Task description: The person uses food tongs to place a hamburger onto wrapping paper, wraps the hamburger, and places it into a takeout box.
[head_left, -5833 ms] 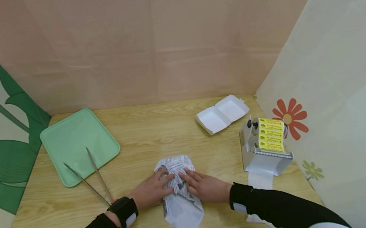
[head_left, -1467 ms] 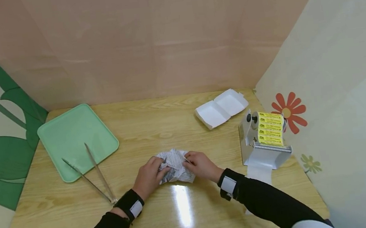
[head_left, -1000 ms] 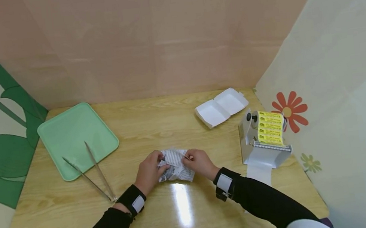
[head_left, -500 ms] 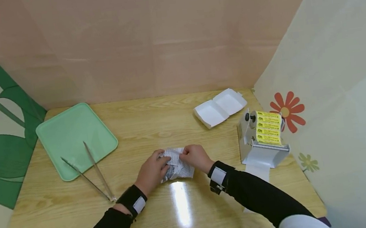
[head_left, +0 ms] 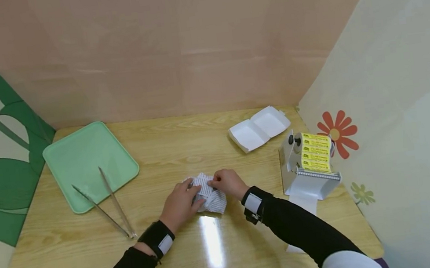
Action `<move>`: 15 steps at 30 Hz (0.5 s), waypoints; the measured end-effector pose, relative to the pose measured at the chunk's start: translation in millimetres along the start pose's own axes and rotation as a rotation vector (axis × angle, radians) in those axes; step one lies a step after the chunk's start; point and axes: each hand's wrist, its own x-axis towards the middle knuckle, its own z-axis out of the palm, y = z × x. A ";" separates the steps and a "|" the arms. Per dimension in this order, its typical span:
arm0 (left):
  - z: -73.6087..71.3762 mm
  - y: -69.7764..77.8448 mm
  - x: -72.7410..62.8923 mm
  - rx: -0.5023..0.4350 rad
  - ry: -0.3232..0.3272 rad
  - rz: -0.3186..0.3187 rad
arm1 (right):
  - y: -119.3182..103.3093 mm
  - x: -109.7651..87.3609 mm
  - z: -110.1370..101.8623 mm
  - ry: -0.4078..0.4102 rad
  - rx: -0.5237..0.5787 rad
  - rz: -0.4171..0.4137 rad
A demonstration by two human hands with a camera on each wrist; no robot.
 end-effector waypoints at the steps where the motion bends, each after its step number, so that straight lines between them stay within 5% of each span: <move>1: -0.7 0.8 0.1 0.005 -0.024 -0.005 | 0.5 0.5 0.6 -0.005 -0.007 0.013; 6: -2.8 3.0 0.9 0.008 -0.085 -0.045 | 0.9 -0.1 -1.3 -0.016 -0.021 0.011; 15: -2.4 1.2 2.4 -0.003 -0.068 -0.066 | 4.6 -7.5 -10.5 -0.072 0.058 -0.059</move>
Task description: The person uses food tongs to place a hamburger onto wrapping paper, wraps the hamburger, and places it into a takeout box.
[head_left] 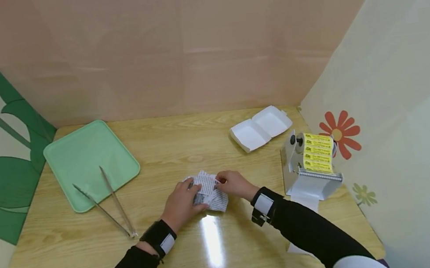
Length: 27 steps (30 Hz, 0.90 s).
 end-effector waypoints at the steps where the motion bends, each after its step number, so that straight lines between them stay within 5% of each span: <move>1: 0.3 -0.1 -0.2 -0.014 0.009 0.000 | 0.8 -0.1 0.0 0.004 -0.004 0.006; 14: 8.4 -3.7 2.9 -0.054 0.141 0.021 | -9.1 11.5 8.0 0.101 -0.169 -0.024; 20: 9.0 -4.2 3.3 -0.006 0.123 0.051 | -14.4 18.3 11.4 0.095 -0.296 -0.044; 27: 8.3 -3.5 4.0 0.188 0.063 0.136 | -16.4 20.6 10.4 0.057 -0.339 -0.009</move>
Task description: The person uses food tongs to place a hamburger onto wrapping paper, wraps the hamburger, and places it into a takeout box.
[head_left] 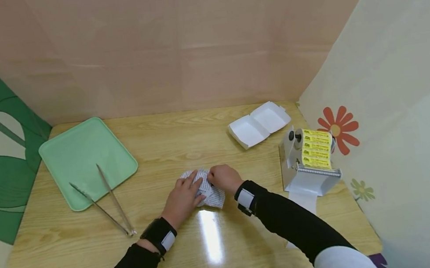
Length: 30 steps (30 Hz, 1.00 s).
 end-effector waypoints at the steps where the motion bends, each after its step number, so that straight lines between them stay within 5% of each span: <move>1: -0.8 -0.1 0.3 0.006 -0.002 0.001 | 0.0 1.0 -0.1 0.017 -0.015 -0.006; 8: -6.3 -0.3 3.1 -0.013 -0.033 -0.003 | -0.6 7.4 -1.3 0.183 -0.001 -0.112; 24: -3.6 -2.8 1.3 -0.042 -0.016 0.010 | 0.7 26.4 1.4 0.109 0.057 -0.083; 30: -5.6 -2.0 -1.3 -0.130 -0.014 -0.023 | 6.5 12.5 -22.1 0.089 0.107 -0.135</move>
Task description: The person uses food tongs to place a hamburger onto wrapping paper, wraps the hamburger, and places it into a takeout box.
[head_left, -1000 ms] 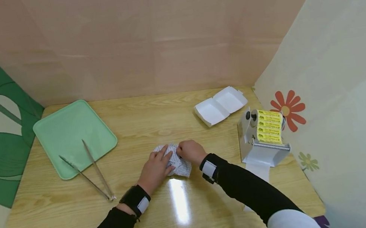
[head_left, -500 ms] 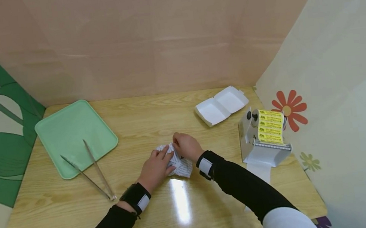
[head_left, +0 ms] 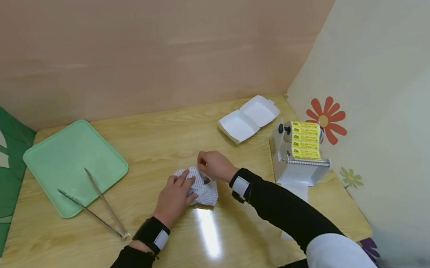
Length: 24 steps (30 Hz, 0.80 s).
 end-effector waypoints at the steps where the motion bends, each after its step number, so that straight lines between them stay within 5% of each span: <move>1: -0.4 0.2 -1.0 -0.014 -0.003 -0.006 | -1.1 -3.3 -8.2 0.008 0.012 -0.010; 9: -4.6 2.0 -5.1 -0.081 0.017 -0.020 | 13.0 -34.3 -87.6 0.226 0.030 -0.079; 17: -12.2 -2.1 -14.5 -0.100 0.009 -0.027 | 54.5 -78.3 -144.4 0.320 0.008 0.145; 24: -26.4 -2.9 -27.3 -0.110 -0.014 -0.077 | 94.1 -116.0 -169.5 0.361 0.002 0.312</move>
